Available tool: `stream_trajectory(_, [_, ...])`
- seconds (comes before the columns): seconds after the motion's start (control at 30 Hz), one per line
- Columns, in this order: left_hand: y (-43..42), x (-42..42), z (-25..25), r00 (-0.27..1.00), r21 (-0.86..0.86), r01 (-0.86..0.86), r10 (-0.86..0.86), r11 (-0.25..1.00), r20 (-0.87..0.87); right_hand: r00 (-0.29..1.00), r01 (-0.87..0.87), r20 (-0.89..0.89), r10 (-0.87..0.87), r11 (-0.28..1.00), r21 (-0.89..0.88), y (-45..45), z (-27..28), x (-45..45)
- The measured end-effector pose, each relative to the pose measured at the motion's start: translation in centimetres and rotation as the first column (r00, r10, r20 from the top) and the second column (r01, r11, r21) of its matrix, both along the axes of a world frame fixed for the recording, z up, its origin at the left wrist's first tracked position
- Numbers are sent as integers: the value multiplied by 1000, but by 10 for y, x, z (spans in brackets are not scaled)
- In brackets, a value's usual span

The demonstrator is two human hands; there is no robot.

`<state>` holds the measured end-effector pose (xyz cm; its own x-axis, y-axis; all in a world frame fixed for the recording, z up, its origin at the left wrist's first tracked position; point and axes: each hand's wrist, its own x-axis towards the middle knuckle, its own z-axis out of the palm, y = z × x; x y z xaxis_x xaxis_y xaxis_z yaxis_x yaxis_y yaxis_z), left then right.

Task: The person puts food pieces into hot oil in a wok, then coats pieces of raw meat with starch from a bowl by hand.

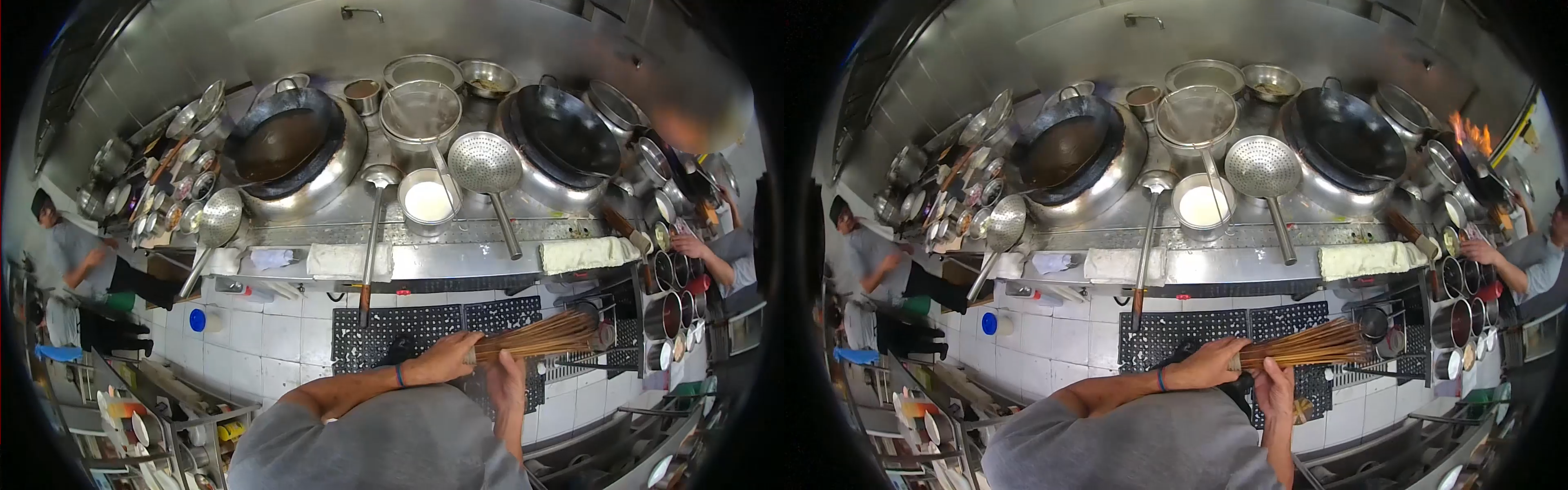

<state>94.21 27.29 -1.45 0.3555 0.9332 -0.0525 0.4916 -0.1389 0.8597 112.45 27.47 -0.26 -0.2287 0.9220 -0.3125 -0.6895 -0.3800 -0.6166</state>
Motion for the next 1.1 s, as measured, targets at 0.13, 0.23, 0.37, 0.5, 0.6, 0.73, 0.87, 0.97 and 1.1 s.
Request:
stream_trajectory(0.13, [-4, -35, -5, 998, 37, -9, 7, 999, 60, 990, -23, -139, -8, 976, -218, -11, -41, -16])
stream_trajectory(0.23, [10, -48, 10, 994, 50, 84, -87, 995, 62, 943, -8, -295, -152, 878, -478, -16, -48, -28])
stream_trajectory(0.37, [15, -39, 4, 973, 82, 188, -197, 979, 117, 861, 102, -374, -346, 837, -538, -45, -73, -37])
stream_trajectory(0.5, [19, -20, -11, 938, -1, 316, -312, 949, 147, 864, 203, -312, -396, 839, -504, -71, -57, -22])
stream_trajectory(0.6, [32, 6, -1, 913, -51, 373, -357, 926, 195, 914, 287, -160, -372, 874, -392, -96, -57, -2])
stream_trajectory(0.73, [46, 48, 15, 887, -13, 422, -409, 907, 212, 846, 423, 463, -264, 862, -280, -137, -53, 45])
stream_trajectory(0.87, [56, 108, 28, 873, 107, 466, -476, 878, 109, 447, 531, 894, -47, 817, -223, -201, -60, 146])
stream_trajectory(0.97, [60, 170, 45, 850, 79, 524, -526, 848, 4, -201, 745, 977, 74, 659, 103, -267, -107, 236])
stream_trajectory(1.1, [68, 275, 63, 812, 119, 581, -584, 805, -14, -482, 830, 865, 140, 387, 401, -318, -82, 345])
